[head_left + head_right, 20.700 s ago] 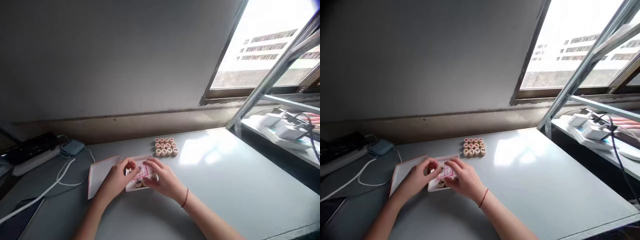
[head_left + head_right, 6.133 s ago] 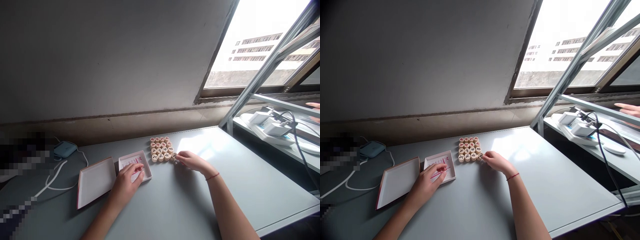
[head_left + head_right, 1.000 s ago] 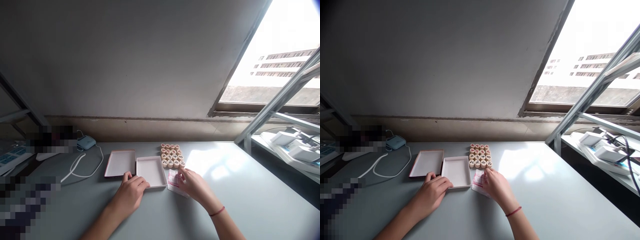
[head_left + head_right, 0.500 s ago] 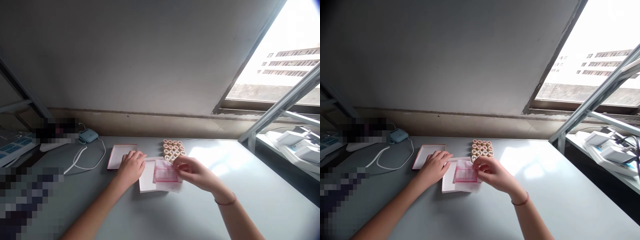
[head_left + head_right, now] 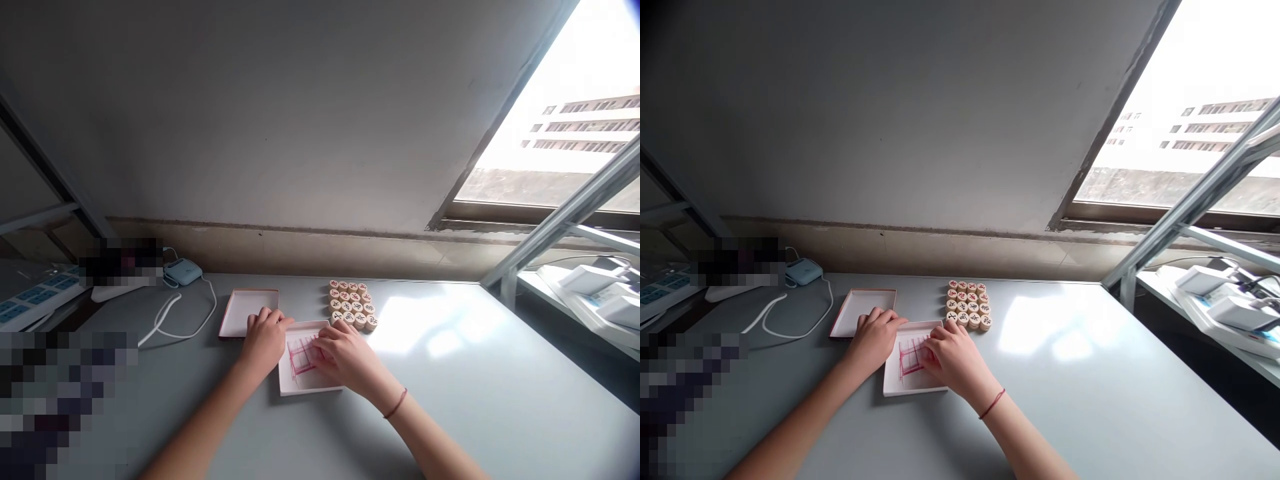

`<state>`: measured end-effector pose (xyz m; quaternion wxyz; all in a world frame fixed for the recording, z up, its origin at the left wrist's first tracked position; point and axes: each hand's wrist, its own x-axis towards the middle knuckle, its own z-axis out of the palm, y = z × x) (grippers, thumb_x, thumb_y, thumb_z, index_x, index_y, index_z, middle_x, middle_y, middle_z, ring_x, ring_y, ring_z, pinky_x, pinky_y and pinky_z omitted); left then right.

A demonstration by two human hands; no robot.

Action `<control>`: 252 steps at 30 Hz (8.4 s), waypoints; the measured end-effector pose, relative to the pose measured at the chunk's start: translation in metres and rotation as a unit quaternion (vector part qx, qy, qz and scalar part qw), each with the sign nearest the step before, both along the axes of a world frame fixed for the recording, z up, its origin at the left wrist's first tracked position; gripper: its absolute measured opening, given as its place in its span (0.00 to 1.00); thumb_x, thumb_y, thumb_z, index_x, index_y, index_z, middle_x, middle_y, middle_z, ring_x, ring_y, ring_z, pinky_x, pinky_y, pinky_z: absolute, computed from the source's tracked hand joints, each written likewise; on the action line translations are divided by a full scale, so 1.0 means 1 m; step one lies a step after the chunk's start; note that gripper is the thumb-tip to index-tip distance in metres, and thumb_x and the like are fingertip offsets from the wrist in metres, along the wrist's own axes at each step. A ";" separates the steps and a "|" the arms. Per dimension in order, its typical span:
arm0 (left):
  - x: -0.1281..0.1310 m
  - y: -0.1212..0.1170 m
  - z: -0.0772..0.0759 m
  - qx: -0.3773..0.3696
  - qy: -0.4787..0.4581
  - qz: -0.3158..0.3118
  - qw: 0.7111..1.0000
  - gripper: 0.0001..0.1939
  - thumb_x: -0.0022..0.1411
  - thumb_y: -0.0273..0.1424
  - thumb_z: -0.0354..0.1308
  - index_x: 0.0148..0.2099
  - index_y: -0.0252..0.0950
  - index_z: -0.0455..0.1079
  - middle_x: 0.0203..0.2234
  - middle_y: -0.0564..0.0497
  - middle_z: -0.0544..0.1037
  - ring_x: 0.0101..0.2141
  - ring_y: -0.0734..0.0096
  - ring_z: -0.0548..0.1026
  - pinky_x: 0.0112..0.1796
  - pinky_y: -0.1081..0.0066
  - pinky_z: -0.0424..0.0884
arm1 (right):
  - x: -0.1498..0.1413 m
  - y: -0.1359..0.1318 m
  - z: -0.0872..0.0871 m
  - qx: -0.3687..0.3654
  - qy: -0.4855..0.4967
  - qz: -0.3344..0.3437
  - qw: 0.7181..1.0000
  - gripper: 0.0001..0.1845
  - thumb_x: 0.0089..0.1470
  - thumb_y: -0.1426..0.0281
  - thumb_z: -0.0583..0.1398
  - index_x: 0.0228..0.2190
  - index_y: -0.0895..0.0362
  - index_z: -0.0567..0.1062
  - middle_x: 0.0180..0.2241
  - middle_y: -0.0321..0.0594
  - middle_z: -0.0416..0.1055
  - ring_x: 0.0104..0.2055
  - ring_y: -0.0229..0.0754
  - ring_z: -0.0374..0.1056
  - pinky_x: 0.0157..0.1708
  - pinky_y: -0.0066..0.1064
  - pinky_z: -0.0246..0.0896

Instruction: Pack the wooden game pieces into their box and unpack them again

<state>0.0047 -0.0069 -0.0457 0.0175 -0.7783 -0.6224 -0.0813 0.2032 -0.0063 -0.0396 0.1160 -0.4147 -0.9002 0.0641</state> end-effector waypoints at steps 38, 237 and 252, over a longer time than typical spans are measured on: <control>-0.002 0.000 -0.006 -0.016 -0.106 -0.009 0.994 0.15 0.65 0.25 0.48 0.42 0.44 0.75 0.35 0.51 0.77 0.40 0.64 0.70 0.38 0.63 0.58 | -0.030 0.146 0.023 -0.132 -0.110 -0.312 0.935 0.14 0.51 0.79 0.56 0.38 0.59 0.78 0.37 0.54 0.77 0.42 0.49 0.74 0.33 0.30 0.63; 0.006 -0.004 0.002 0.067 -0.129 -0.110 0.983 0.25 0.63 0.40 0.57 0.59 0.40 0.61 0.49 0.44 0.73 0.46 0.57 0.71 0.43 0.57 0.65 | 0.019 0.102 0.040 -0.106 0.118 -0.242 0.957 0.14 0.54 0.62 0.59 0.40 0.54 0.76 0.39 0.41 0.76 0.34 0.41 0.72 0.33 0.28 0.64; 0.022 -0.012 0.002 0.076 -0.311 -0.184 0.929 0.17 0.63 0.23 0.53 0.53 0.40 0.66 0.43 0.48 0.72 0.42 0.66 0.75 0.43 0.67 0.75 | 0.006 0.011 0.011 -0.364 0.457 -0.072 0.809 0.17 0.51 0.58 0.64 0.39 0.55 0.71 0.37 0.42 0.74 0.33 0.39 0.70 0.31 0.31 0.68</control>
